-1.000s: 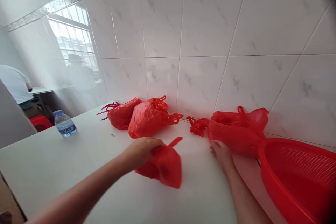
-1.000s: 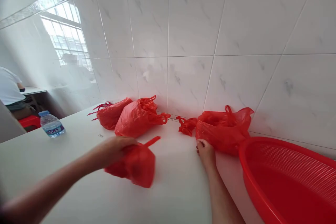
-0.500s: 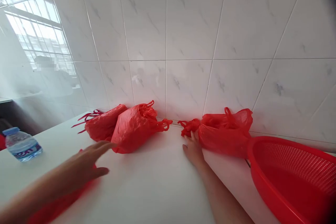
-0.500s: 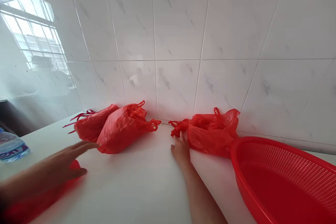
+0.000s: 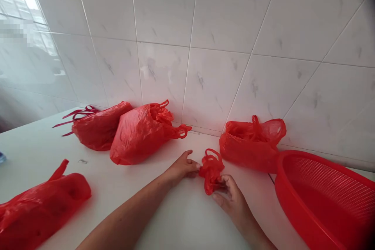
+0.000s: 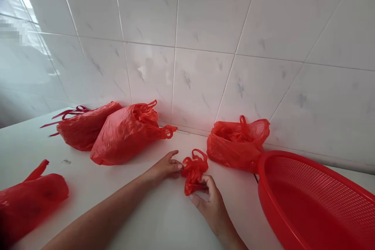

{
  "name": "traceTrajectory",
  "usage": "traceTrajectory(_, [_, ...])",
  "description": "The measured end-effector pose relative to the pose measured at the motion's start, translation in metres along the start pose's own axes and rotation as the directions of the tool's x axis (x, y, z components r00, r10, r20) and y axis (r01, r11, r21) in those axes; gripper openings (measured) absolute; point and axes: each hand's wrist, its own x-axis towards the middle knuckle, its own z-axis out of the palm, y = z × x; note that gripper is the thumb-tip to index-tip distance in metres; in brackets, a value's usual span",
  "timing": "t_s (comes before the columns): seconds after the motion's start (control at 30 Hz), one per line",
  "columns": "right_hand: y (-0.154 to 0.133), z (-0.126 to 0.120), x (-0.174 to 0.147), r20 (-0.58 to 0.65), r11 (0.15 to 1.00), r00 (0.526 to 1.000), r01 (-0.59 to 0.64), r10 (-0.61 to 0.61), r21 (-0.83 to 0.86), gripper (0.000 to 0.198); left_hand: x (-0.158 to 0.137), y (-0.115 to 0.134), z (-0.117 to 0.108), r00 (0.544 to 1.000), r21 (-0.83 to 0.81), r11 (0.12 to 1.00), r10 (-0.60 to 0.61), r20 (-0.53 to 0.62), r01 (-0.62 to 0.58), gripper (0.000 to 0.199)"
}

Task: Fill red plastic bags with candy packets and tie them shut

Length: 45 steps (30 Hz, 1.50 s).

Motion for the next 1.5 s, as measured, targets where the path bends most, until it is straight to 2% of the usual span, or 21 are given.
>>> traceTrajectory(0.1, [-0.009,0.006,0.004,-0.034,0.996,0.996,-0.079,0.08,0.04,0.038,-0.002,-0.003,0.003,0.996,-0.021,0.998,0.062,0.066,-0.06,0.083])
traceTrajectory(0.2, [-0.015,0.012,0.009,-0.001,0.986,0.986,-0.164,0.165,0.014,0.027,-0.009,-0.005,0.007,0.988,0.0,0.991,0.132,0.077,-0.133,0.075])
traceTrajectory(0.23, [-0.016,0.013,0.009,-0.003,0.987,0.987,-0.16,0.16,-0.026,0.02,-0.011,-0.007,0.009,0.987,0.01,0.989,0.149,0.063,-0.149,0.067])
traceTrajectory(0.33, [-0.012,0.008,0.008,-0.039,0.986,0.995,-0.098,0.094,-0.136,0.011,-0.013,-0.012,0.016,0.986,-0.002,0.986,0.167,0.018,-0.167,0.023])
traceTrajectory(0.37, [-0.009,0.004,0.008,-0.053,0.983,0.995,-0.097,0.09,-0.154,0.009,-0.013,-0.013,0.017,0.986,-0.025,0.986,0.166,0.007,-0.166,0.02])
traceTrajectory(0.47, [-0.001,-0.011,0.011,-0.144,0.97,0.982,-0.147,0.12,-0.191,0.007,-0.013,-0.01,0.014,0.982,-0.116,0.976,0.18,-0.062,-0.186,0.025])
traceTrajectory(0.63, [0.01,-0.037,0.023,-0.405,0.925,0.908,-0.236,0.101,-0.297,0.006,-0.009,-0.002,-0.001,0.933,-0.191,0.946,0.197,-0.301,-0.261,0.03])
traceTrajectory(0.77, [0.015,-0.055,0.03,-0.521,0.928,0.849,-0.26,0.088,-0.268,0.006,-0.007,-0.001,-0.006,0.898,-0.155,0.95,0.192,-0.397,-0.272,0.03])
traceTrajectory(0.87, [0.007,-0.052,0.026,-0.616,0.935,0.788,-0.235,0.022,-0.267,0.019,-0.012,0.005,-0.002,0.844,-0.065,0.946,0.251,-0.475,-0.318,0.026])
traceTrajectory(0.9, [0.002,-0.047,0.023,-0.619,0.937,0.785,-0.204,-0.015,-0.282,0.022,-0.015,0.008,0.001,0.818,-0.02,0.941,0.284,-0.5,-0.339,0.025])
traceTrajectory(0.93, [-0.004,-0.039,0.018,-0.591,0.945,0.806,-0.164,-0.037,-0.283,0.024,-0.018,0.011,0.005,0.791,0.028,0.932,0.322,-0.519,-0.361,0.024])
traceTrajectory(1.0, [-0.016,-0.019,0.008,-0.427,0.977,0.904,-0.082,-0.009,-0.194,0.031,-0.027,0.014,0.017,0.758,0.122,0.909,0.402,-0.513,-0.399,0.019])
traceTrajectory(1.03, [-0.021,-0.008,0.003,-0.294,0.994,0.955,-0.064,0.035,-0.092,0.037,-0.031,0.014,0.024,0.757,0.152,0.899,0.43,-0.493,-0.411,0.017])
traceTrajectory(1.07, [-0.025,0.001,0.0,-0.152,0.997,0.985,-0.072,0.076,0.03,0.041,-0.035,0.012,0.032,0.765,0.195,0.882,0.469,-0.442,-0.428,0.015])
traceTrajectory(1.1, [-0.028,0.008,-0.003,-0.029,0.983,0.994,-0.102,0.108,0.15,0.044,-0.039,0.01,0.038,0.775,0.265,0.847,0.529,-0.346,-0.46,0.014])
traceTrajectory(1.13, [-0.029,0.013,-0.004,0.06,0.955,0.989,-0.146,0.135,0.259,0.044,-0.041,0.008,0.044,0.771,0.359,0.781,0.601,-0.209,-0.512,0.013])
traceTrajectory(1.2, [-0.026,0.016,-0.003,0.148,0.878,0.972,-0.229,0.183,0.421,0.037,-0.044,0.002,0.052,0.706,0.545,0.547,0.698,0.121,-0.635,0.011])
traceTrajectory(1.27, [-0.021,0.012,-0.001,0.162,0.829,0.965,-0.262,0.208,0.494,0.03,-0.044,-0.003,0.053,0.639,0.661,0.293,0.675,0.369,-0.691,0.012])
traceTrajectory(1.33, [-0.016,0.006,0.002,0.155,0.836,0.968,-0.247,0.195,0.491,0.029,-0.042,-0.006,0.051,0.658,0.742,0.152,0.599,0.456,-0.652,0.016])
traceTrajectory(1.4, [-0.013,0.002,0.004,0.121,0.871,0.973,-0.23,0.196,0.435,0.03,-0.041,-0.007,0.047,0.698,0.792,0.058,0.515,0.497,-0.607,0.02])
traceTrajectory(1.5, [-0.012,-0.002,0.008,0.025,0.872,0.967,-0.24,0.254,0.426,0.033,-0.041,-0.007,0.043,0.73,0.819,0.009,0.46,0.506,-0.574,0.02])
